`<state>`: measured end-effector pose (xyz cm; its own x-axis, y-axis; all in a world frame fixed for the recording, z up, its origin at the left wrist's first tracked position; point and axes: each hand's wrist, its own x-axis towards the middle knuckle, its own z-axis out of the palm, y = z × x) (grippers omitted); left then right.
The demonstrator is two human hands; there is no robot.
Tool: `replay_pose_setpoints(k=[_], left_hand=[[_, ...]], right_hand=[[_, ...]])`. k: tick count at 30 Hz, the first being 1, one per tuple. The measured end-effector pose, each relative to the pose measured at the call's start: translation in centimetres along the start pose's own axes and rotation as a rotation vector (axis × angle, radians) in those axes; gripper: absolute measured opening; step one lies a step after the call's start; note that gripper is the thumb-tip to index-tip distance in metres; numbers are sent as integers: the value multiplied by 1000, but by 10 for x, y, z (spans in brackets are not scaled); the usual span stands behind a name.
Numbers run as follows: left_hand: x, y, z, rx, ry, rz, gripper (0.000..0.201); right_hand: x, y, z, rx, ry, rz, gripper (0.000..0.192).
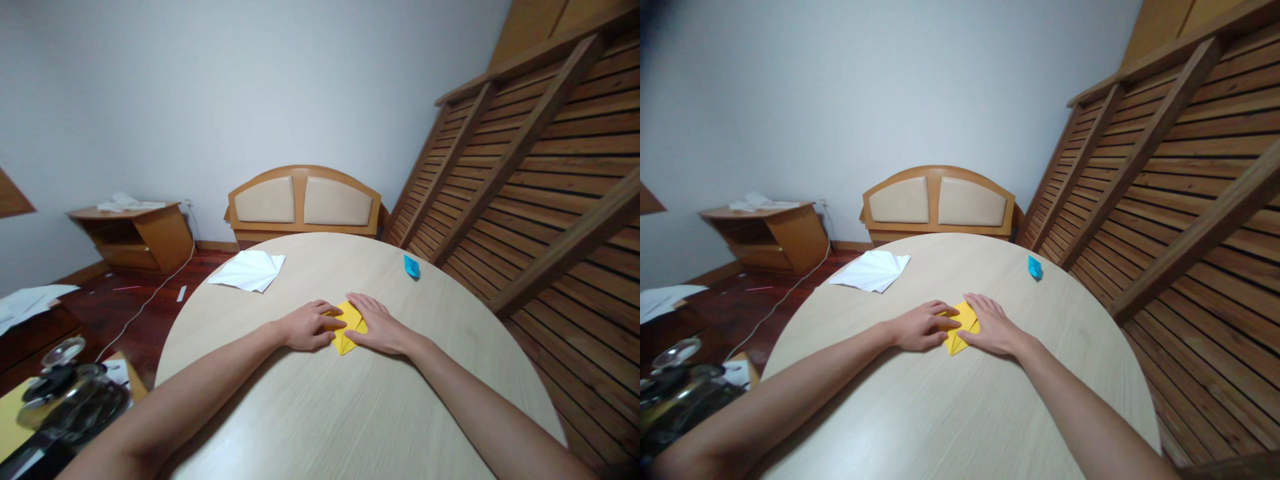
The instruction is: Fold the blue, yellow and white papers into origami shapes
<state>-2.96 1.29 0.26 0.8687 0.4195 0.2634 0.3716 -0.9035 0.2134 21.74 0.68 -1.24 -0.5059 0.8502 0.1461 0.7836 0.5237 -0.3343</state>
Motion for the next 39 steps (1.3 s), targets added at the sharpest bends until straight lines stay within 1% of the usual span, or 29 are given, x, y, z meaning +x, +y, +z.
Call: replay_pose_setpoints(k=[5, 11, 15, 21, 24, 27, 30, 34, 39], left_hand=[[0, 0, 1, 13, -4, -6, 39], [1, 2, 0, 24, -15, -9, 39], [1, 2, 0, 16, -1, -1, 39], [1, 1, 0, 11, 1, 4, 39], [1, 2, -1, 10, 0, 10, 39], [1, 2, -1, 12, -5, 9, 39], [1, 1, -1, 15, -10, 6, 40], [0, 1, -1, 15, -18, 0, 40], [0, 1, -1, 28, -16, 10, 40]], right_hand=[[-1, -4, 2, 1, -54, -51, 95], [-1, -8, 2, -3, -81, -73, 100], [-2, -10, 3, 20, -109, -78, 100], [-4, -15, -1, 49, -104, -121, 96], [-4, -18, -2, 64, -110, -127, 98], [-4, -17, -3, 72, -133, -130, 101], [-2, -7, -4, 65, -108, -107, 95], [0, 12, -5, 33, 3, 7, 79], [4, 28, -1, -12, 114, 82, 60]])
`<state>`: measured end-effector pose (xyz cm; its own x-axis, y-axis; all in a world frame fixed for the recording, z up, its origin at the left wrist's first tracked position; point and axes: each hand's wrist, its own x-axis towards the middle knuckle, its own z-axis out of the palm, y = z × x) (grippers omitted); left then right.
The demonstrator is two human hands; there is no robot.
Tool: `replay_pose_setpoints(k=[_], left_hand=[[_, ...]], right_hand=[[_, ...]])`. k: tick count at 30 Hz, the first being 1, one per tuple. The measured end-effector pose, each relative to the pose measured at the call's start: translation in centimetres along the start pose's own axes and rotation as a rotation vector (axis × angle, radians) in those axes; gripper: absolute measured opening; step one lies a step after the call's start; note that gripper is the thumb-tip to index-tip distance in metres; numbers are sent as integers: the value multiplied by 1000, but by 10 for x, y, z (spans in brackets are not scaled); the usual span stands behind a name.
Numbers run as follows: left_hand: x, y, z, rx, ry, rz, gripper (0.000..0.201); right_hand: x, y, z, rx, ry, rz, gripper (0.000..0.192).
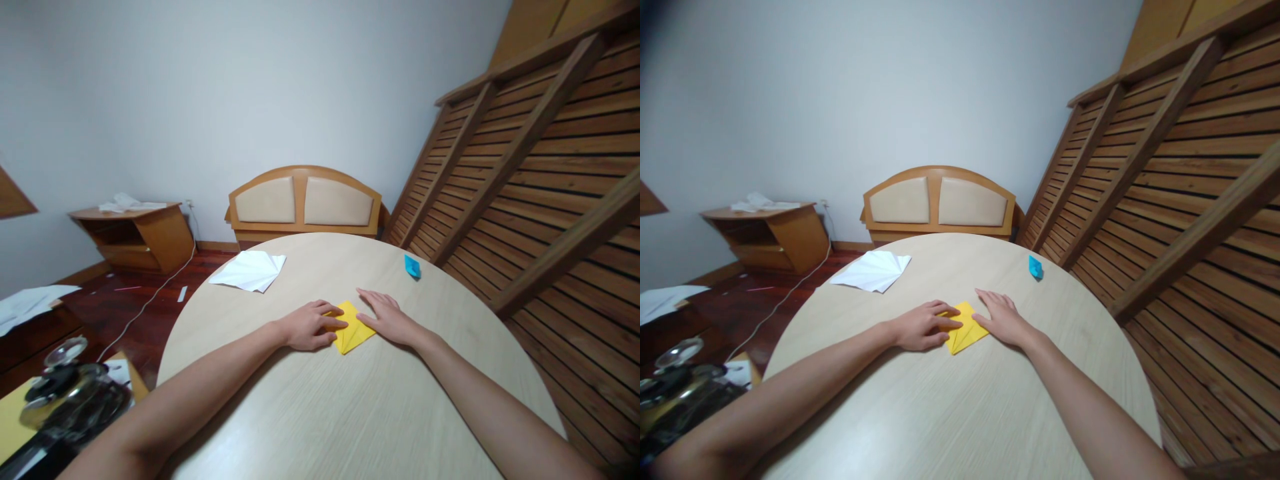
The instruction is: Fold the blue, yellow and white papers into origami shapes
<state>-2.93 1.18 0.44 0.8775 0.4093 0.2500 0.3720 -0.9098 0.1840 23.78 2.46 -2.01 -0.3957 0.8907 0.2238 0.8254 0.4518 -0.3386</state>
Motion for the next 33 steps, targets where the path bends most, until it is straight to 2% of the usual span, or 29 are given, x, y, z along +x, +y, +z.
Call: replay_pose_setpoints(k=[4, 10, 13, 16, 23, 29, 33], left_hand=[[0, -1, 1, 3, 6, -3, 40], [0, 0, 2, -14, 20, -5, 40], [0, 0, 2, -23, 29, -16, 45], [1, 0, 3, -39, 45, -24, 51], [-1, -5, 8, -48, 62, -41, 65], [-1, -4, 6, 5, 30, -37, 45], [0, -3, 5, 20, 31, -37, 42]], right_hand=[[2, -3, 3, -25, 57, -2, 51], [2, -16, 8, -11, 52, -66, 53], [2, -20, 9, -14, 64, -107, 40], [3, -25, 5, -8, 90, -163, 29], [1, -38, -6, 22, 90, -183, 27], [2, -32, -4, 84, 65, -210, 21], [3, -28, -4, 116, 68, -208, 15]])
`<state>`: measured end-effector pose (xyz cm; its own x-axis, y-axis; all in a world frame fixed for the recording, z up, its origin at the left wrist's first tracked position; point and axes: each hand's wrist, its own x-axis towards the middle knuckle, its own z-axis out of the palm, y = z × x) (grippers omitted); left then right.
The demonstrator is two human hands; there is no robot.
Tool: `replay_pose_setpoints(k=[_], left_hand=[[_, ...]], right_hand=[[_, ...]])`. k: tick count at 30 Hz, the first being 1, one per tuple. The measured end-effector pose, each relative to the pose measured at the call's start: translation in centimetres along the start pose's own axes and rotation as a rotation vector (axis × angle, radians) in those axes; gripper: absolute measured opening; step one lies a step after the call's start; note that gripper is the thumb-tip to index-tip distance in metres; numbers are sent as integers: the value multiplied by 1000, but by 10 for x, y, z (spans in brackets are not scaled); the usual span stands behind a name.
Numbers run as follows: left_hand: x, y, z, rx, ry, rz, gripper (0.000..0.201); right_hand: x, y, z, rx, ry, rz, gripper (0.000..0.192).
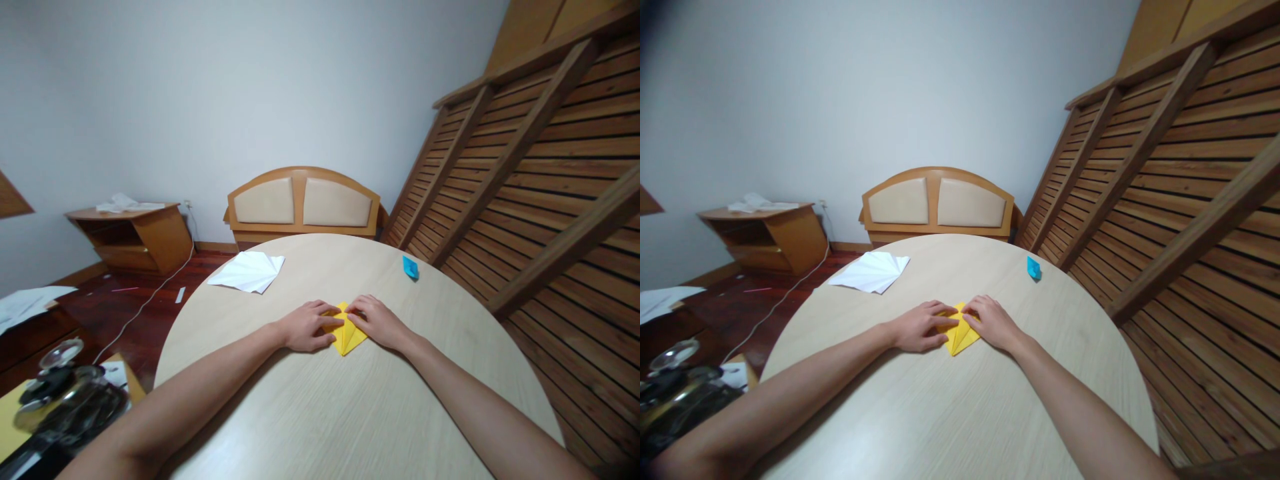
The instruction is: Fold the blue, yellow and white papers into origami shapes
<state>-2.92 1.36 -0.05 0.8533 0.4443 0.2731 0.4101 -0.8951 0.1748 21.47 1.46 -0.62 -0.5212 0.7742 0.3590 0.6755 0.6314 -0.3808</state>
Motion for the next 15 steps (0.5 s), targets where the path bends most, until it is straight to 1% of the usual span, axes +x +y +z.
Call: replay_pose_setpoints(k=[5, 10, 15], left_hand=[[0, 1, -1, -1, 7, -18, 43], [-1, 1, -2, -5, 8, -7, 40], [0, 1, -1, -15, 15, -5, 35]], right_hand=[[0, -2, -3, 52, 4, 3, 15], [-1, -4, -4, 110, -3, 27, 17], [-1, -6, -4, 112, 4, 31, 13]])
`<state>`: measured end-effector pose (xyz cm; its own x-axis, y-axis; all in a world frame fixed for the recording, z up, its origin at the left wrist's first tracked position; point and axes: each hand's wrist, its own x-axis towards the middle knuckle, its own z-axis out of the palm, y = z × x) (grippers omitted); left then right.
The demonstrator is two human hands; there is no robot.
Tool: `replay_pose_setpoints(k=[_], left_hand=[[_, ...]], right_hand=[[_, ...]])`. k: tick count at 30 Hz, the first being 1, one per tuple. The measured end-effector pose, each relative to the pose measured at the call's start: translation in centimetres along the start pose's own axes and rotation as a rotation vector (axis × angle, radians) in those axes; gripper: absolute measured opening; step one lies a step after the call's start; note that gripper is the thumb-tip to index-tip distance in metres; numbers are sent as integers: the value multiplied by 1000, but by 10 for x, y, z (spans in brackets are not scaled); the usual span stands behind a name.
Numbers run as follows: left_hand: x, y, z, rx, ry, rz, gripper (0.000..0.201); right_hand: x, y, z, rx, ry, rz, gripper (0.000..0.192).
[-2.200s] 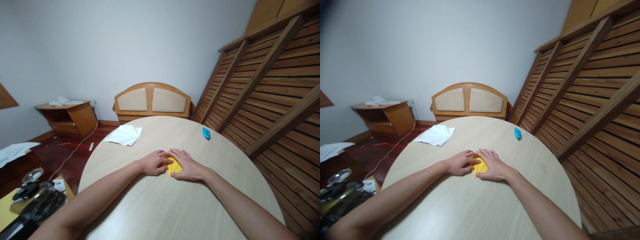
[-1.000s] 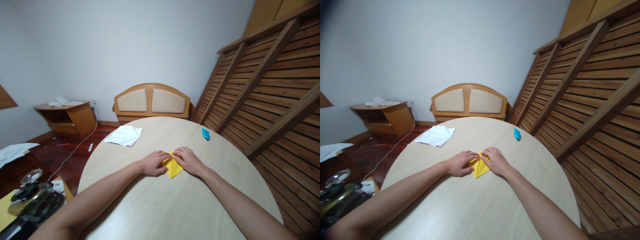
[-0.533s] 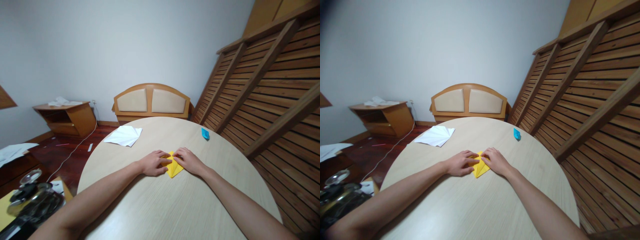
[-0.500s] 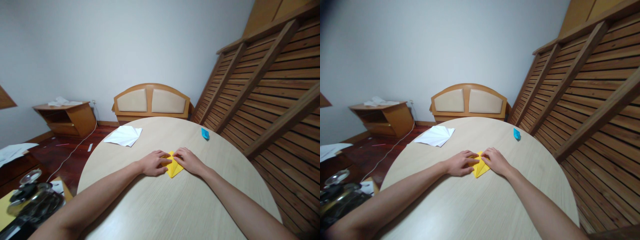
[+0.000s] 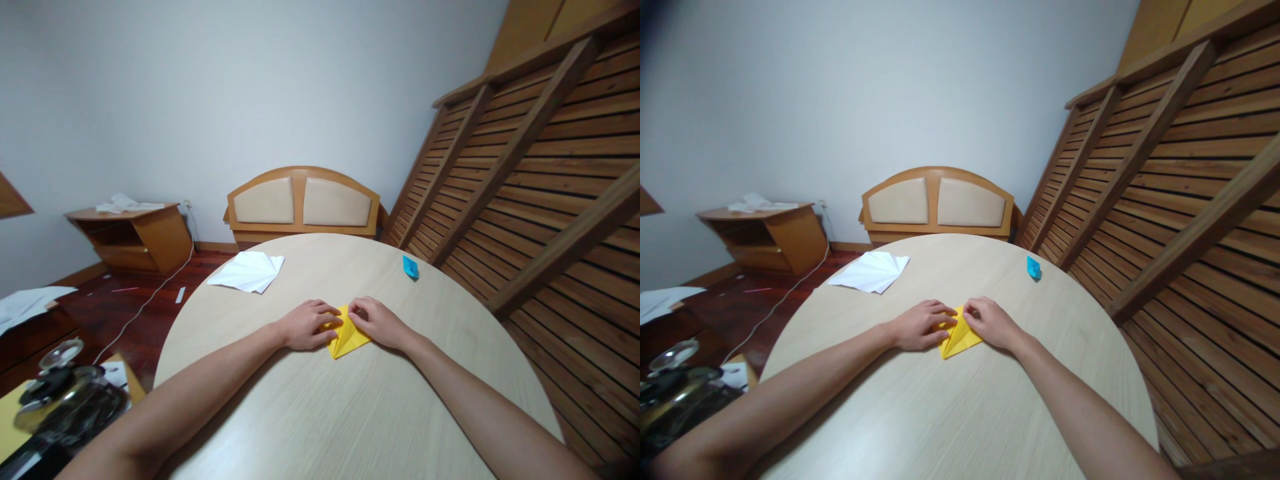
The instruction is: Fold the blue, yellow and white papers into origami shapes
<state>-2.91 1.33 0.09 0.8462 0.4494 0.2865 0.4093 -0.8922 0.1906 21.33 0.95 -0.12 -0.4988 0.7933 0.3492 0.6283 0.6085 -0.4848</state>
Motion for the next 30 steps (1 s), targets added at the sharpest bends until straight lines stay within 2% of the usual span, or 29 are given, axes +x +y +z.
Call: replay_pose_setpoints(k=[6, 15, 30], left_hand=[[2, 1, 1, -29, 13, -2, 38], [4, 1, 3, -35, 33, -73, 44], [7, 8, 2, -191, 150, -267, 23]], right_hand=[[1, 0, 1, 16, -21, -31, 9], [-1, 0, 0, 50, -43, 9, 16], [-2, -5, -7, 49, -127, -62, 18]])
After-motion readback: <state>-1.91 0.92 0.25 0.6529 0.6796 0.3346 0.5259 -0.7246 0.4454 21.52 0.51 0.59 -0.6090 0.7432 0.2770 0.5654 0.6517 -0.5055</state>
